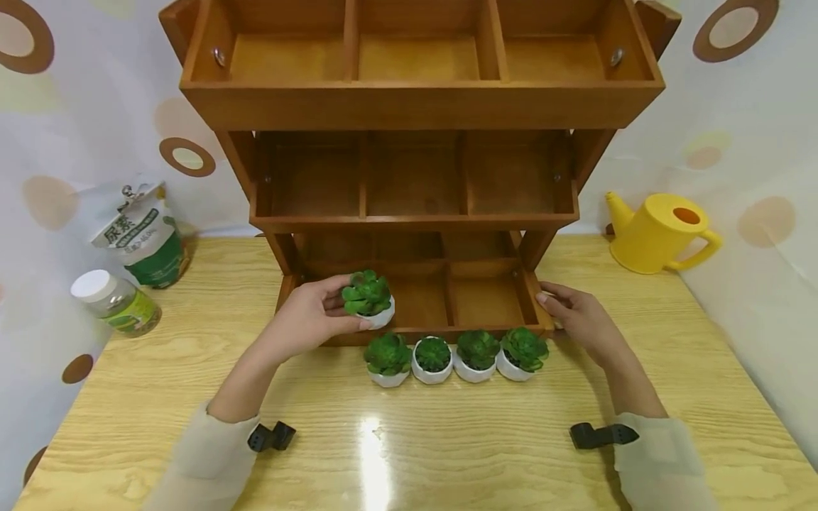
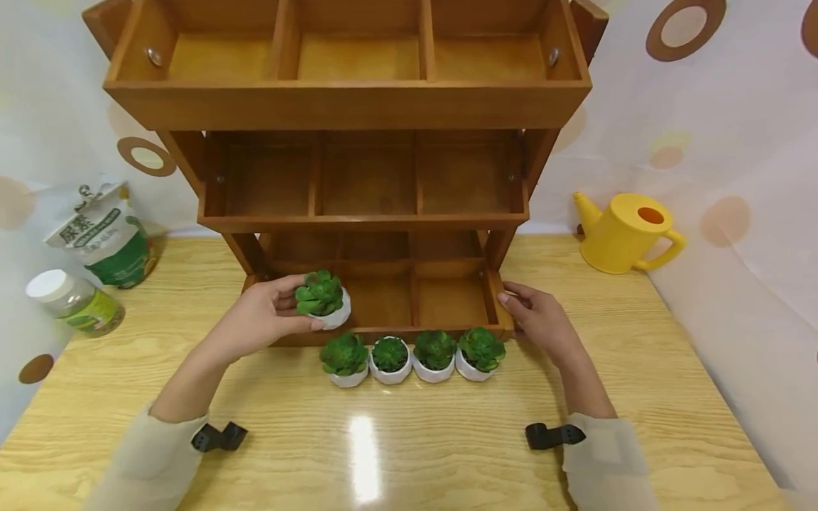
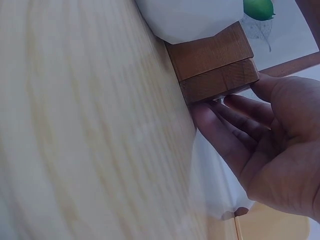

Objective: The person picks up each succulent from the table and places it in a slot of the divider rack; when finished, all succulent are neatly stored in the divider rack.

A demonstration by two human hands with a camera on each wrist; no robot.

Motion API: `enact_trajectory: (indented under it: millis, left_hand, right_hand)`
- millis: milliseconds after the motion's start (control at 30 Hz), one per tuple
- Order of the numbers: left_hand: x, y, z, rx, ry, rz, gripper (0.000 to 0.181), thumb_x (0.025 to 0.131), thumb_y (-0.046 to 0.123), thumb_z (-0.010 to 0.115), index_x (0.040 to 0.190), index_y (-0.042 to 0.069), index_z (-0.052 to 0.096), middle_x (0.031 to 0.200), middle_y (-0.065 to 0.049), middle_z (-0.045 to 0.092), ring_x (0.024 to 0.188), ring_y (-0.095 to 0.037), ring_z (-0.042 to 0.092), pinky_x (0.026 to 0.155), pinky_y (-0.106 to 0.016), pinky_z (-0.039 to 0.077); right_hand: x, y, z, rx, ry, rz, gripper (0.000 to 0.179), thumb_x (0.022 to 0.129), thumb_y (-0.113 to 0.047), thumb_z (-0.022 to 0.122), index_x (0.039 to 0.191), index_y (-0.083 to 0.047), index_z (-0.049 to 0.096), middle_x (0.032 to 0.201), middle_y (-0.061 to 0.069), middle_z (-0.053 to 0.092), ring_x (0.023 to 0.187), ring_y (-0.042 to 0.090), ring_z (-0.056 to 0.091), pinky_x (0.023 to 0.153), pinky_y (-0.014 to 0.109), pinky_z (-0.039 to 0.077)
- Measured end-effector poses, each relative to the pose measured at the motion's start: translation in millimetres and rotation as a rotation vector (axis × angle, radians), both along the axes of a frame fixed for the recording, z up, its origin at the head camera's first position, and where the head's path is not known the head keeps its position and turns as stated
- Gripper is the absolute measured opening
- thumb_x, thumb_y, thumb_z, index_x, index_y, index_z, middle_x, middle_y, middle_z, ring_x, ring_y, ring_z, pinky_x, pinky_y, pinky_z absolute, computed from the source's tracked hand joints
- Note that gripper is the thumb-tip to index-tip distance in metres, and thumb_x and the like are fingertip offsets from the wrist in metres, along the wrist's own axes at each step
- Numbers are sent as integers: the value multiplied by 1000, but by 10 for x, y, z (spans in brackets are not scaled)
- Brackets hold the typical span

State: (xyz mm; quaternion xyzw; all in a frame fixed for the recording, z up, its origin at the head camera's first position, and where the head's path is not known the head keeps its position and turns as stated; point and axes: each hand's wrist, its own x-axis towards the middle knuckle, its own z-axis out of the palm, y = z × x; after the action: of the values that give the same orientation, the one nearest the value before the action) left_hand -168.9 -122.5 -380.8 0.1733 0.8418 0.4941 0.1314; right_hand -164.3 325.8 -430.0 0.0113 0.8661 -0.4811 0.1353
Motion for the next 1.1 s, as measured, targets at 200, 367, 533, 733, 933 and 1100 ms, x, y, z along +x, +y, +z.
enact_trajectory:
  millis: [200, 367, 533, 733, 933, 1100]
  left_hand:
    - [-111, 135, 36, 7, 26, -4, 65, 84, 31, 84, 141, 13, 58, 125, -6, 72, 116, -22, 70, 92, -36, 60]
    - [-177, 221, 39, 6, 22, 7, 67, 84, 33, 84, 142, 11, 57, 125, -7, 71, 116, -22, 70, 91, -37, 60]
    - [-239, 294, -3, -7, 17, 9, 66, 85, 32, 84, 141, 11, 57, 123, -7, 72, 114, -22, 71, 90, -37, 60]
    - [-295, 369, -50, -27, 18, 4, 64, 85, 31, 83, 140, 11, 57, 120, -5, 73, 111, -20, 72, 89, -37, 60]
    - [-329, 430, -75, -65, 21, -25, 65, 87, 30, 82, 143, 10, 56, 121, -6, 73, 111, -21, 70, 91, -39, 58]
    - [-370, 472, -103, -94, 40, -34, 64, 87, 31, 81, 143, 12, 55, 120, -5, 73, 110, -19, 69, 92, -39, 57]
  right_hand:
    - [5, -9, 13, -3, -4, 4, 68, 107, -48, 42, 160, -7, 29, 155, 28, 42, 127, 42, 59, 84, 36, 62]
    - [12, -11, 26, 8, -3, -4, 68, 107, -48, 42, 161, -8, 29, 154, 27, 44, 127, 42, 60, 84, 37, 62]
    - [16, -8, 31, 19, -10, -11, 68, 107, -49, 43, 160, -9, 29, 154, 27, 44, 129, 43, 58, 84, 38, 62]
    - [18, 5, 22, -1, -13, -13, 68, 107, -48, 43, 161, -8, 28, 152, 28, 46, 126, 42, 61, 84, 36, 62]
    - [14, 5, 4, -3, -13, -11, 69, 107, -49, 44, 161, -9, 28, 152, 27, 47, 126, 40, 61, 84, 36, 62]
    - [5, 0, 20, 10, -9, -11, 68, 107, -48, 44, 160, -8, 29, 157, 26, 41, 131, 43, 56, 85, 38, 61]
